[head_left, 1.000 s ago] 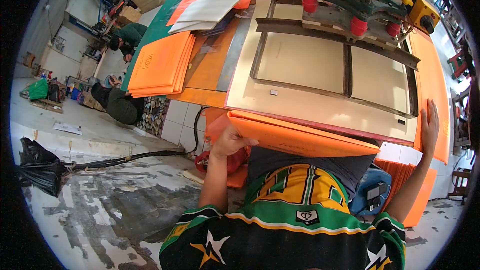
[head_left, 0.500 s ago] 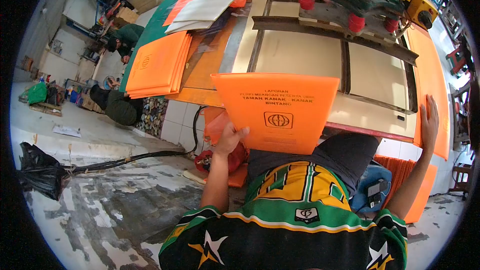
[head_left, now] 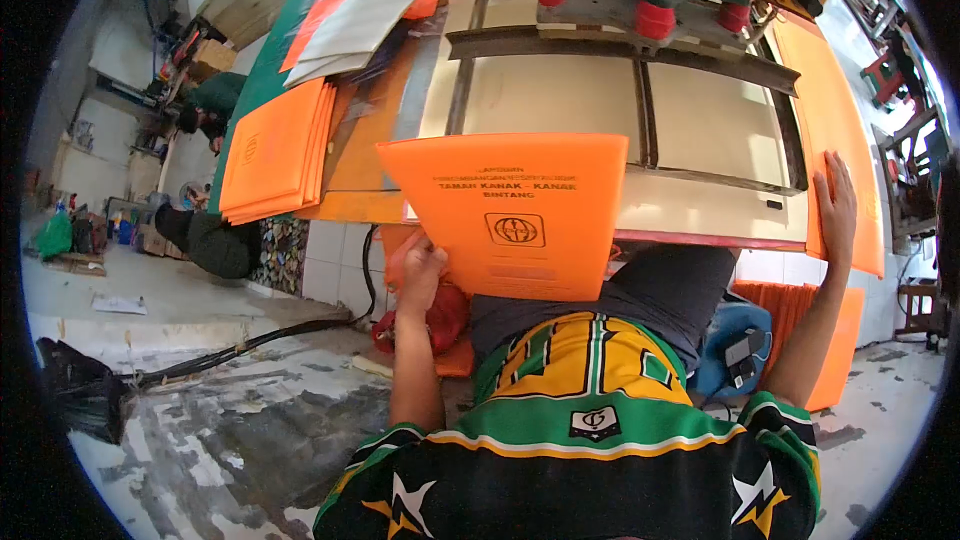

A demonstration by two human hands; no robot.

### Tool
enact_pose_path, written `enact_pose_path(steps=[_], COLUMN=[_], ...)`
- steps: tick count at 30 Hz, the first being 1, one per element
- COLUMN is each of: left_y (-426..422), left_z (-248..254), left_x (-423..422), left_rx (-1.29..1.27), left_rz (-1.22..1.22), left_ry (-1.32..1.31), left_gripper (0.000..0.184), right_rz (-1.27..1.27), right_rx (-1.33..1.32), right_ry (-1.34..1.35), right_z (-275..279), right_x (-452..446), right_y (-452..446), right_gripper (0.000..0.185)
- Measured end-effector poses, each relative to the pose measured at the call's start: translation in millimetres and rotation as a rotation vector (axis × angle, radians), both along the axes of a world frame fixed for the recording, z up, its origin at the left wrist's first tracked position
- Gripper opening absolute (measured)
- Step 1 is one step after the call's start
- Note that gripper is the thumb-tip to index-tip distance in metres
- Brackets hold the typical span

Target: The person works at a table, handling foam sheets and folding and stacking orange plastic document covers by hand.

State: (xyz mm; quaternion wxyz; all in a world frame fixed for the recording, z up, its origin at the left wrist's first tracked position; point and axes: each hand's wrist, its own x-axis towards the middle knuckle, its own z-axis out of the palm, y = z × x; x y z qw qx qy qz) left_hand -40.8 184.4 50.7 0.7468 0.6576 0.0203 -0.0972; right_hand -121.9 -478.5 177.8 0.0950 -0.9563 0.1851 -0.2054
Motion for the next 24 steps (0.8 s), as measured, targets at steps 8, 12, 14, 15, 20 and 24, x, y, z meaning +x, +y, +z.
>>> enact_pose_path(steps=[8,12,14,15,20,24], left_y=[66.2,88.2,101.0,105.5,78.9,18.3], left_z=[55.1,93.1,103.8,107.6,140.0,164.2], left_x=[17.0,31.1,39.6,44.5,53.2,46.4], left_rx=[0.018,0.03,0.053,0.104,0.292,0.483], left_rz=[0.339,0.667,0.742,0.772,0.718,0.567], left_ry=[-0.175,-0.178,-0.18,-0.222,-0.383,-0.582], left_gripper=[0.041,0.035,0.034,0.033,0.03,0.027], right_rz=[0.04,0.058,0.052,0.045,0.017,0.043], right_rx=[-0.018,0.0,-0.016,-0.03,-0.021,-0.029], right_ry=[-0.025,-0.014,-0.002,0.008,0.027,-0.017], right_z=[-12.0,-16.1,-17.0,-16.5,-6.8,-8.9], right_x=[3.7,2.4,2.9,2.3,2.0,1.3], right_y=[-11.9,-22.1,-22.7,-22.9,-11.5,-13.7], right_gripper=[0.045,0.047,0.047,0.047,0.048,0.046])
